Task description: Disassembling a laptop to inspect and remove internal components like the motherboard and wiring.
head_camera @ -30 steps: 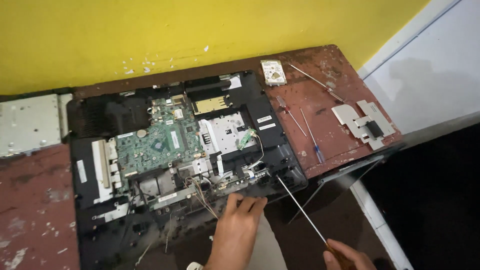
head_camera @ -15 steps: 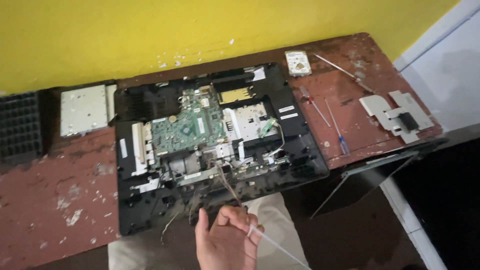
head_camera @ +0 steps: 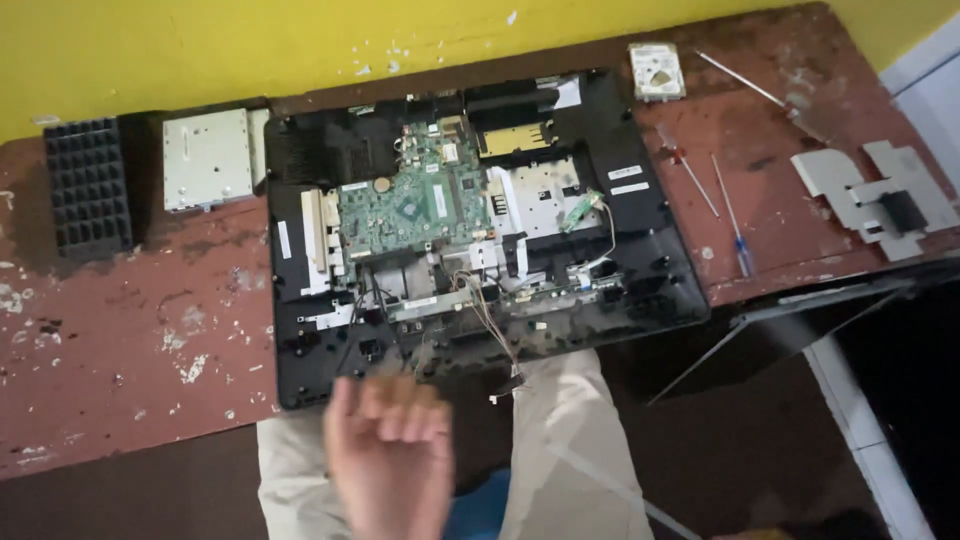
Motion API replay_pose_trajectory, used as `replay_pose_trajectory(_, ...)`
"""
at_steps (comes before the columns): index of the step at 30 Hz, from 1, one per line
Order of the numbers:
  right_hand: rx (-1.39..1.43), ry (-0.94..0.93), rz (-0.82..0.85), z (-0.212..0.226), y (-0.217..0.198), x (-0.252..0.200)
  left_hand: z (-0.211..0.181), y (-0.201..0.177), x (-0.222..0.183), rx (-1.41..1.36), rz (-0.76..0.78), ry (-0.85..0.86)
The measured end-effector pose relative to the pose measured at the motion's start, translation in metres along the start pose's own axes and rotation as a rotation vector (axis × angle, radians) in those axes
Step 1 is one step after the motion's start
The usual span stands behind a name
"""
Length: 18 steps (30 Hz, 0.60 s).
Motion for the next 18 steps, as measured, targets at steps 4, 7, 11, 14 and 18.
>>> replay_pose_trajectory(4, -0.013, -0.034, 0.057, -0.014, 0.012, -0.005, -0.045, -0.018, 0.005, -0.04, 0.127, 0.042)
replay_pose_trajectory(7, -0.019, -0.044, 0.102, -0.001, 0.018, -0.016, -0.07, -0.035, 0.003, 0.098, 0.003, 0.155)
replay_pose_trajectory(11, -0.068, 0.107, -0.071, 0.074, 0.027, -0.037, -0.085, -0.053, -0.001, 0.206, -0.094, 0.295)
replay_pose_trajectory(14, -0.09, 0.116, -0.165, 0.13, 0.043, -0.055, -0.091, -0.075, 0.0, 0.277, -0.172, 0.367)
replay_pose_trajectory(18, -0.133, 0.033, -0.192, 0.164, 0.059, -0.068, -0.109, -0.107, -0.001, 0.335, -0.234, 0.419)
Point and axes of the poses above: each hand's wrist, its own x-axis towards the middle knuckle, its own y-axis out of the palm, z = x × y, the point moved 6 cm from there along x, towards the middle knuckle, and after that the axes turned 15 degrees about -z, right-handed, at the moved point
